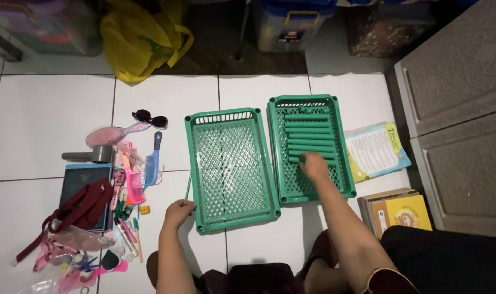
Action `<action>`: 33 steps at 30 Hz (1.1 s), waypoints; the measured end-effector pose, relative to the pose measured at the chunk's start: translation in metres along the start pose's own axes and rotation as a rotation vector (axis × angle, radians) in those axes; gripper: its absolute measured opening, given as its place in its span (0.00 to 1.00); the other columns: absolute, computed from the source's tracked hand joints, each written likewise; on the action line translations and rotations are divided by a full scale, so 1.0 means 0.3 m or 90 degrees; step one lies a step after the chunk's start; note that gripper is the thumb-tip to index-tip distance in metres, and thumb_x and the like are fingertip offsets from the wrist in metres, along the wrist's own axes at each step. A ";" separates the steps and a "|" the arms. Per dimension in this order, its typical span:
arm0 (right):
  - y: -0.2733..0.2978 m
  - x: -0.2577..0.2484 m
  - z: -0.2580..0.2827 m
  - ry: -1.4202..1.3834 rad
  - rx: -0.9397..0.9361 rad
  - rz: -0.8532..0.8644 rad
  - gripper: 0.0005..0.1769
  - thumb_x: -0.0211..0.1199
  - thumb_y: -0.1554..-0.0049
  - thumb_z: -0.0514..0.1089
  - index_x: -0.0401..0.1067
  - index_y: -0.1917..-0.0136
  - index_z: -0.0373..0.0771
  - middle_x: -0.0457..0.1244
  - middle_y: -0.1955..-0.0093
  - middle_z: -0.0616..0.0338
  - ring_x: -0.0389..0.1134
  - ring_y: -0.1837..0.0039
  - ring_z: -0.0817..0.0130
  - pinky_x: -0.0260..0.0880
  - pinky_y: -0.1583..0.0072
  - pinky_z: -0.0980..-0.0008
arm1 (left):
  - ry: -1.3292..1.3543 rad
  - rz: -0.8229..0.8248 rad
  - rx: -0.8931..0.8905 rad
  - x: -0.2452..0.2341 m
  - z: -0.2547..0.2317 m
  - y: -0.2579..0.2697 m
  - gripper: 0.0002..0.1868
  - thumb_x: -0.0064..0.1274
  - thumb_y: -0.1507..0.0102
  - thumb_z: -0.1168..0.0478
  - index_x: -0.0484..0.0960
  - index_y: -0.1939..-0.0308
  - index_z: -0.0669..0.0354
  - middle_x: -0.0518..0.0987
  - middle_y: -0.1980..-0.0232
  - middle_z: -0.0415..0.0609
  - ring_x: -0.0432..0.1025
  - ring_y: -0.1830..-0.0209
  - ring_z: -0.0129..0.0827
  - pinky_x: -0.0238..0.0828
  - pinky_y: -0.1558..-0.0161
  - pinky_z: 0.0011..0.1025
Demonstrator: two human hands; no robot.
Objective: The person assembles a green plastic rack by inserting cylindrical rods into the frame and connecting two panels. They sit on the floor, align the parts, and secure the rods to form a stable structure.
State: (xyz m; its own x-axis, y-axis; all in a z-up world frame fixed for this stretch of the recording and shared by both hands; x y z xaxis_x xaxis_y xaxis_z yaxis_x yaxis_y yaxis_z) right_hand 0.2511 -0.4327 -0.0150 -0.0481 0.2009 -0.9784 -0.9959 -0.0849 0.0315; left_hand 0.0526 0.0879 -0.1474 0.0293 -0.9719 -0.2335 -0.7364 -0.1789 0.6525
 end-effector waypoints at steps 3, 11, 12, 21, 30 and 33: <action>0.000 0.061 0.061 0.146 -0.067 0.026 0.11 0.67 0.47 0.42 0.77 0.49 0.44 0.68 0.47 0.52 0.69 0.41 0.50 0.72 0.46 0.50 | -0.043 -0.016 0.019 0.006 -0.018 -0.004 0.14 0.62 0.44 0.61 0.89 0.59 0.68 0.86 0.64 0.55 0.78 0.67 0.35 0.75 0.61 0.32; 0.080 -0.099 0.153 0.019 -0.099 -0.037 0.21 0.61 0.46 0.52 0.74 0.41 0.45 0.68 0.45 0.52 0.69 0.43 0.49 0.70 0.45 0.50 | -0.162 -0.127 -0.011 -0.026 -0.067 0.031 0.21 0.63 0.48 0.60 0.87 0.50 0.54 0.86 0.55 0.54 0.81 0.56 0.41 0.76 0.49 0.36; 0.081 -0.126 0.150 -0.030 -0.073 -0.048 0.21 0.60 0.43 0.53 0.74 0.38 0.47 0.67 0.44 0.50 0.69 0.44 0.47 0.70 0.45 0.50 | -0.170 -0.143 -0.007 -0.032 -0.083 0.038 0.22 0.63 0.48 0.59 0.88 0.49 0.52 0.86 0.53 0.54 0.80 0.53 0.43 0.75 0.47 0.37; 0.169 -0.006 0.315 -0.119 -0.151 0.406 0.24 0.63 0.45 0.45 0.70 0.36 0.39 0.68 0.46 0.47 0.74 0.50 0.47 0.73 0.50 0.54 | -0.218 -0.221 0.027 -0.007 -0.245 0.133 0.32 0.64 0.46 0.57 0.77 0.37 0.55 0.79 0.42 0.57 0.73 0.41 0.51 0.69 0.41 0.41; 0.502 -0.113 0.473 0.172 -0.125 0.626 0.22 0.59 0.49 0.40 0.75 0.40 0.46 0.70 0.47 0.50 0.72 0.46 0.52 0.72 0.46 0.54 | -0.343 -0.358 0.155 0.070 -0.456 0.382 0.46 0.67 0.54 0.65 0.65 0.32 0.58 0.63 0.27 0.62 0.60 0.27 0.58 0.62 0.40 0.51; 0.500 -0.131 0.507 0.214 -0.184 0.534 0.23 0.57 0.48 0.38 0.75 0.39 0.49 0.69 0.44 0.50 0.70 0.42 0.50 0.70 0.43 0.52 | -0.265 -0.246 0.045 0.098 -0.325 0.368 0.50 0.67 0.48 0.61 0.57 0.26 0.55 0.66 0.28 0.59 0.66 0.31 0.54 0.68 0.36 0.46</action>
State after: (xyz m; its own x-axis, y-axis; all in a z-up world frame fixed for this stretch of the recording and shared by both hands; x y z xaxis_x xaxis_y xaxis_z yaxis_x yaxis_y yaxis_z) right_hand 0.0919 -0.3048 0.0592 -0.6698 -0.3224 -0.6690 -0.5874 -0.3210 0.7429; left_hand 0.0380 0.0246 -0.0120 0.0475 -0.6931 -0.7192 -0.7688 -0.4851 0.4168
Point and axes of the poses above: each hand's wrist, its own y-axis away from the middle knuckle, its own x-axis out of the palm, z = x × y, the point moved 10 cm from there along -y, towards the middle knuckle
